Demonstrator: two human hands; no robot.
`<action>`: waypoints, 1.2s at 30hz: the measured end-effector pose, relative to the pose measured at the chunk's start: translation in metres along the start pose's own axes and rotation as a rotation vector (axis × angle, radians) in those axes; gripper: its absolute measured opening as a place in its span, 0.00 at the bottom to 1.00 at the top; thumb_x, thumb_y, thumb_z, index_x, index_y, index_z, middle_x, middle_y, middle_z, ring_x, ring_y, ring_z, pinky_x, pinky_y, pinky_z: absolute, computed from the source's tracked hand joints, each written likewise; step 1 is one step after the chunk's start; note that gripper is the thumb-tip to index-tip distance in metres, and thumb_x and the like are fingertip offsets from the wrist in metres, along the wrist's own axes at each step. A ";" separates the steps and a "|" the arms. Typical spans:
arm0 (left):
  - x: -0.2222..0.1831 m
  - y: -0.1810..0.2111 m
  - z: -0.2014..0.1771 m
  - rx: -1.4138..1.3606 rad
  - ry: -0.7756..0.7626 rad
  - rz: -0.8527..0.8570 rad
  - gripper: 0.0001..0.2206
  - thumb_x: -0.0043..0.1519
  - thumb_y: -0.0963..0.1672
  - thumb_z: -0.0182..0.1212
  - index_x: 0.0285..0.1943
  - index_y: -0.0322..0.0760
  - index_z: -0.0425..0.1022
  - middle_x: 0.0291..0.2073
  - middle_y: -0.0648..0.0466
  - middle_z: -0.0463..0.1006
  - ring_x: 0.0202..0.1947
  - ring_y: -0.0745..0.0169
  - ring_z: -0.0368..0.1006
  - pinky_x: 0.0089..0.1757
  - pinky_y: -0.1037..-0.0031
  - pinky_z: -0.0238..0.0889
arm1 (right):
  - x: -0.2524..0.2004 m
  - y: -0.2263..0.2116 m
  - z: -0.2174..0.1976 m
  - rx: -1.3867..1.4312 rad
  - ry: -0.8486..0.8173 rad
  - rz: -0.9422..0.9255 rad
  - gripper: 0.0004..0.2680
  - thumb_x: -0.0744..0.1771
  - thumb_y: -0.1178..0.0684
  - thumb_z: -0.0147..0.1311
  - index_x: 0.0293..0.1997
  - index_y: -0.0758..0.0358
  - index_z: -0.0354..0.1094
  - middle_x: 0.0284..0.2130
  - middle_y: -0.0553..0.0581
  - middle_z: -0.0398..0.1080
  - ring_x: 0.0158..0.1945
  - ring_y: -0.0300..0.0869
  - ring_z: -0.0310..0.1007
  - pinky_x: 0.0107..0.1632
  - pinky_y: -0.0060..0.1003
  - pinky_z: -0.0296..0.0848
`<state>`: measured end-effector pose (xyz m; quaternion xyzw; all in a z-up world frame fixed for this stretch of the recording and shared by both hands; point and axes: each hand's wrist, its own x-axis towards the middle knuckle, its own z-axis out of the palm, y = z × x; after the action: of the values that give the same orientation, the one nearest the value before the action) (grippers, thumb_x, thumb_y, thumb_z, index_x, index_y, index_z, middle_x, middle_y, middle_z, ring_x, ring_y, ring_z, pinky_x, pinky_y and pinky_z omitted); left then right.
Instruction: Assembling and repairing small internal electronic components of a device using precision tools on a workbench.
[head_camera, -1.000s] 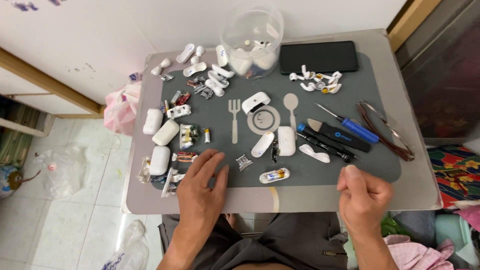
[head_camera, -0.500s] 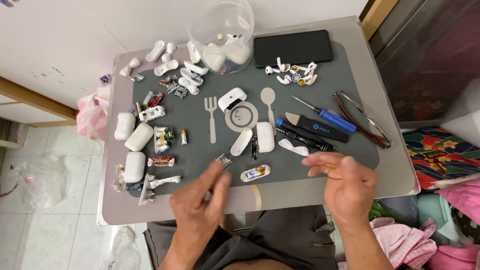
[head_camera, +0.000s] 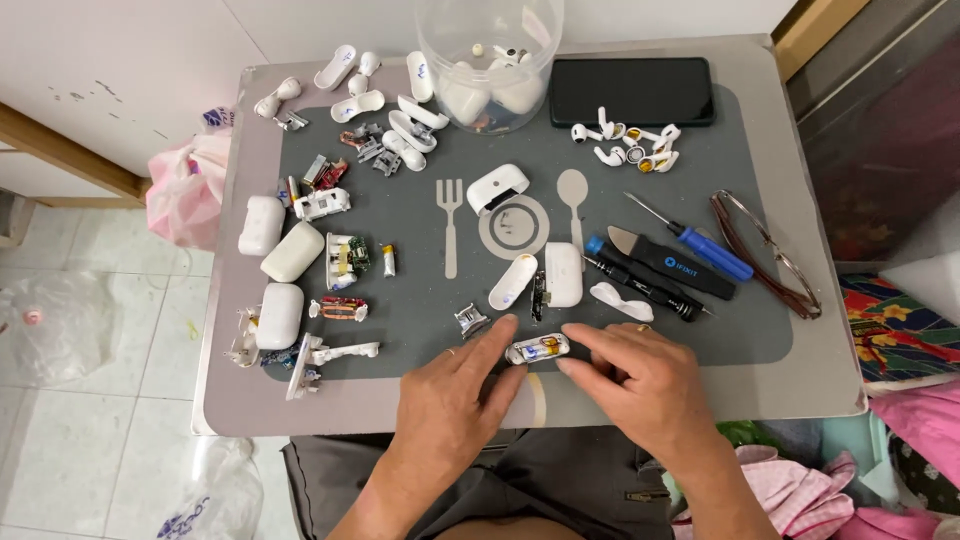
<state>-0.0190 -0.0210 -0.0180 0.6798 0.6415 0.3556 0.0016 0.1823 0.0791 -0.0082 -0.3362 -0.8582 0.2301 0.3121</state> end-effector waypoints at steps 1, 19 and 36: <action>-0.001 0.000 0.001 -0.006 0.002 -0.017 0.22 0.63 0.45 0.69 0.65 0.41 0.71 0.51 0.55 0.84 0.30 0.61 0.77 0.27 0.70 0.69 | 0.000 0.001 0.001 -0.047 0.001 0.002 0.12 0.62 0.54 0.69 0.48 0.59 0.78 0.24 0.46 0.75 0.25 0.36 0.69 0.32 0.35 0.71; 0.006 0.003 -0.011 -0.187 0.036 -0.064 0.14 0.62 0.45 0.68 0.56 0.43 0.79 0.48 0.54 0.85 0.39 0.60 0.81 0.39 0.71 0.75 | -0.003 0.005 0.002 -0.177 -0.005 -0.242 0.17 0.63 0.49 0.70 0.58 0.51 0.72 0.24 0.43 0.64 0.24 0.36 0.61 0.29 0.33 0.67; 0.107 -0.028 0.001 0.422 -0.478 0.694 0.07 0.54 0.39 0.63 0.36 0.46 0.73 0.25 0.57 0.70 0.21 0.55 0.72 0.20 0.62 0.62 | -0.011 0.015 -0.016 0.387 0.206 0.147 0.17 0.68 0.55 0.55 0.64 0.66 0.67 0.24 0.46 0.67 0.26 0.33 0.60 0.31 0.30 0.66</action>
<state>-0.0508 0.0780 0.0205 0.9023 0.4163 0.0302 -0.1078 0.2064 0.0840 -0.0108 -0.3533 -0.7348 0.3771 0.4394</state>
